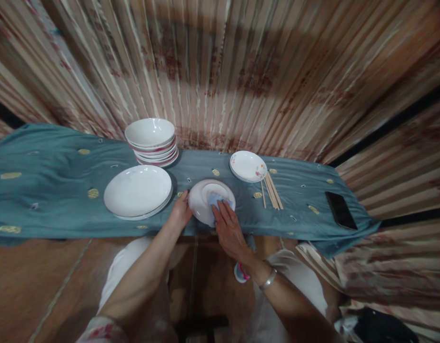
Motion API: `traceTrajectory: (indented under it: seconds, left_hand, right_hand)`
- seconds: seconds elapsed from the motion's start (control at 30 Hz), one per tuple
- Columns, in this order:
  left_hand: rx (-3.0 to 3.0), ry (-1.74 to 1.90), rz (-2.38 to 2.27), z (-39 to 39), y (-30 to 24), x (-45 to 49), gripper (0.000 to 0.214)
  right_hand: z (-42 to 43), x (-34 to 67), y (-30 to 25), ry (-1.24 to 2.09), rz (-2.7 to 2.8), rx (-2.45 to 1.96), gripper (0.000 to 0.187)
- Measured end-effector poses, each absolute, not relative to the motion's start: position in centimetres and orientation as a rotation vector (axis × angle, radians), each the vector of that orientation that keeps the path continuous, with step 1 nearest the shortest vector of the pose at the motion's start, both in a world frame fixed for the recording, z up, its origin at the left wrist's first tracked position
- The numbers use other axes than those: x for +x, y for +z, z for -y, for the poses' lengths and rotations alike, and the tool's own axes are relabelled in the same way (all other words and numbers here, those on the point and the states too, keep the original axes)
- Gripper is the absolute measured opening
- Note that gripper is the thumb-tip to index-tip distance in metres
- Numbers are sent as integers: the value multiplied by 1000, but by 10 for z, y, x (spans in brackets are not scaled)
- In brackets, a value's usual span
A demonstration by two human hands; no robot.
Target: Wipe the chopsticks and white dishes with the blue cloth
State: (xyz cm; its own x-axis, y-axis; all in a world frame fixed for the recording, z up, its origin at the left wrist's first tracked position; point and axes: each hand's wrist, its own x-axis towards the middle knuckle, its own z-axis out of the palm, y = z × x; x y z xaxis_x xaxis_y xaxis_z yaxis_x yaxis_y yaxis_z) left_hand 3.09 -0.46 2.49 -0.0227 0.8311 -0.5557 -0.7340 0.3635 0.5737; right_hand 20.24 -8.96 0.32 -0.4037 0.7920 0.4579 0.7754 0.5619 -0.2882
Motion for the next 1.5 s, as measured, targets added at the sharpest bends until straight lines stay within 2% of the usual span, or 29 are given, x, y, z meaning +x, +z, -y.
traceTrajectory:
  seconds: [0.4,0.77,0.9,1.17,1.5]
  left_hand:
    - [82,1216,-887,9,34,33,38]
    - [-9,1283,-956,8,26,30,33]
    - [-27,1312,-922,8,26,33,35]
    - [33,1256,-815,7,27,35,48]
    - [58,1254,-879,2,18,33,47]
  right_hand:
    - [72,176,22,9,2460,-1109,54]
    - [40,142,40,34,2492,-1092,29]
    - [27,136,47,33,2471,-1163,24]
    - [-6,132,52,55,2401,-1414,27]
    - [-31,155,53,169,2265,-1698,33]
